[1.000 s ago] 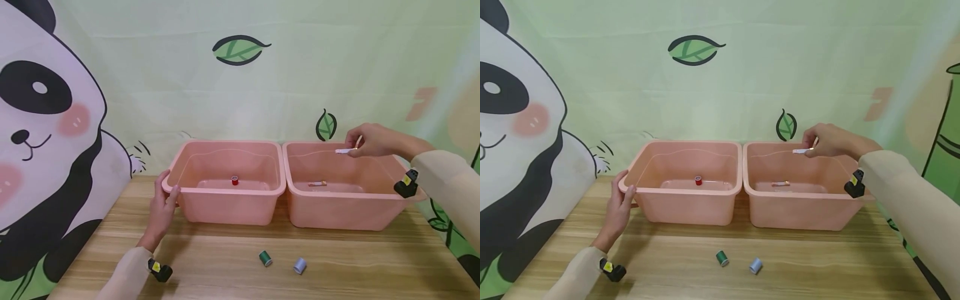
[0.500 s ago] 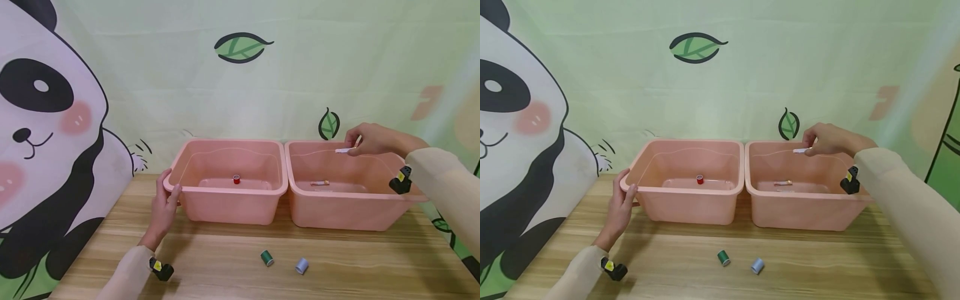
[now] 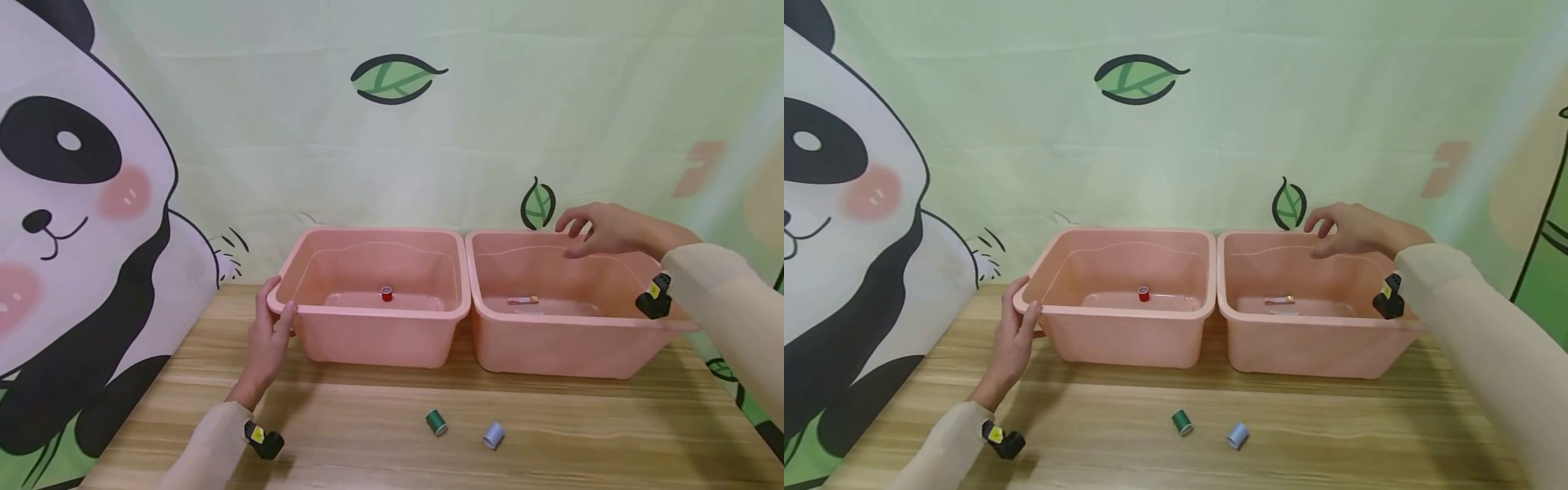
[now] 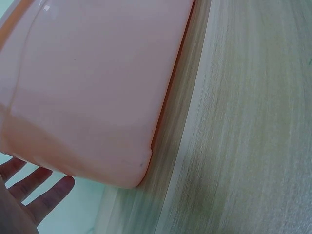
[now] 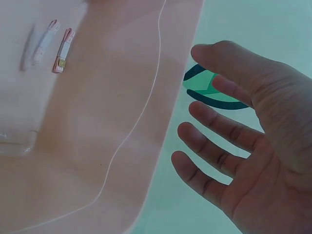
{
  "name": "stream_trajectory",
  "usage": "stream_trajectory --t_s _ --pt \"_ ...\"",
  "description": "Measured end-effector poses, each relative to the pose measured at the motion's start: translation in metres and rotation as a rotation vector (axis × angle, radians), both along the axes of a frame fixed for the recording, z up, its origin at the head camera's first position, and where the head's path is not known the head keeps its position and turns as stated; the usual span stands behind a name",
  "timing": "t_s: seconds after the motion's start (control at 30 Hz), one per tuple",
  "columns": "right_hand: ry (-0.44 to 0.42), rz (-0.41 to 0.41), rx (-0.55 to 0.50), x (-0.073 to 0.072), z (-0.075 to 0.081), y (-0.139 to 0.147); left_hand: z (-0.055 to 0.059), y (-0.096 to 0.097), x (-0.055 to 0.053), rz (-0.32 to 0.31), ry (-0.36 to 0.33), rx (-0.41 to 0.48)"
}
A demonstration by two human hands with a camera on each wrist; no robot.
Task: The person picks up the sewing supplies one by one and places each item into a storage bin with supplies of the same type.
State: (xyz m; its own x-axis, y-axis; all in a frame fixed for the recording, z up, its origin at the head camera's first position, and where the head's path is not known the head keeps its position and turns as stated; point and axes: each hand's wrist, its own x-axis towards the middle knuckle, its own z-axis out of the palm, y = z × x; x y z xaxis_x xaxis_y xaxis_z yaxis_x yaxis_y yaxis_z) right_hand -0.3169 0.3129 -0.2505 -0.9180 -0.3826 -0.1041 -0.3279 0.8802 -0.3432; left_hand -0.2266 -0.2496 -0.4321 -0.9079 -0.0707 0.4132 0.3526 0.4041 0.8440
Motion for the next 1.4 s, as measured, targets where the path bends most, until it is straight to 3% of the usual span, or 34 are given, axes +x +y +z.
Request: stream_trajectory --t_s 0.57,0.9,1.4 --pt "0.015 -0.017 -0.013 0.006 -0.002 0.000 0.001 0.001 -0.001 -0.010 0.003 -0.010" --pt "0.083 0.033 0.002 0.013 0.007 -0.002 0.003 0.002 0.001 0.002 -0.010 -0.002" --pt "0.165 0.072 -0.023 0.048 0.024 -0.011 0.002 0.002 0.000 0.004 -0.005 0.014"
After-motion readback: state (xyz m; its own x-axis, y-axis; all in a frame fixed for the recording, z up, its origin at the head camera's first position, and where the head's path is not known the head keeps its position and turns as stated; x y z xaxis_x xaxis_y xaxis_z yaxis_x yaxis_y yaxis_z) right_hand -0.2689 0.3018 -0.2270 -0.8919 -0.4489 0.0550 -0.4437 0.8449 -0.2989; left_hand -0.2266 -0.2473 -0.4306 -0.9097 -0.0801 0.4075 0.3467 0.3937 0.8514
